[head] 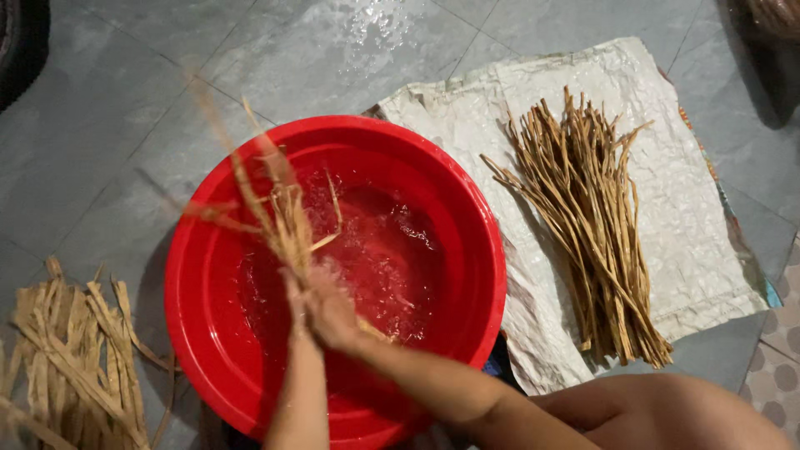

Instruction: The person sits on the floor and repeatedly submerges bundles of dried sticks into a red basin of water. They agitate the sticks by hand, then lift them out and place them on a white sack to drain before repeating the process with new bundles.

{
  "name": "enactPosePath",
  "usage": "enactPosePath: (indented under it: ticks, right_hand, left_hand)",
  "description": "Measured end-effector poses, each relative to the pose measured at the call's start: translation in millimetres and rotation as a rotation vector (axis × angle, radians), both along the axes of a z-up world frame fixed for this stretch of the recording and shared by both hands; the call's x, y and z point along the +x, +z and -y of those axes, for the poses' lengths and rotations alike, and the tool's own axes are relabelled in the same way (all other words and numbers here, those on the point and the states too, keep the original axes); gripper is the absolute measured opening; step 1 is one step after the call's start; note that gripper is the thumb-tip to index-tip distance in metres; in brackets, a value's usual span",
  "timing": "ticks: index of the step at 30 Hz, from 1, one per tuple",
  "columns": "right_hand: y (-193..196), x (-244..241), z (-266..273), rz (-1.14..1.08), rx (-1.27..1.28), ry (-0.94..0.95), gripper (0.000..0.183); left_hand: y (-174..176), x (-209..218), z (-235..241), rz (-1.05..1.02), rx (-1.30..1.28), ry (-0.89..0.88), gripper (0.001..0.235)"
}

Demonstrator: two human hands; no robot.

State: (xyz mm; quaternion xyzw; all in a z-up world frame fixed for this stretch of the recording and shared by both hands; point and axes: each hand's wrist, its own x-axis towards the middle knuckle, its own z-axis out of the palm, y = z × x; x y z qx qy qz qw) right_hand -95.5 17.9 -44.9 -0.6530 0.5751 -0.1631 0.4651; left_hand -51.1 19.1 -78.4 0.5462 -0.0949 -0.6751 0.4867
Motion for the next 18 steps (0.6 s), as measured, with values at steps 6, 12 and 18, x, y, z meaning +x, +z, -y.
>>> enactPosePath:
  ticks: [6,12,18]
  right_hand:
    - [-29,-23,28,-0.255,0.342,0.15,0.07]
    - [-59,-104,74,0.244,0.648,0.031,0.083]
    - [-74,-117,104,0.34,0.512,-0.29,0.08]
  left_hand:
    - [-12,-1,5,0.136,0.144,-0.094,0.083]
    - [-78,0,21,0.265,0.181,-0.322,0.072]
    - [-102,-13,15,0.52,0.256,-0.392,0.053]
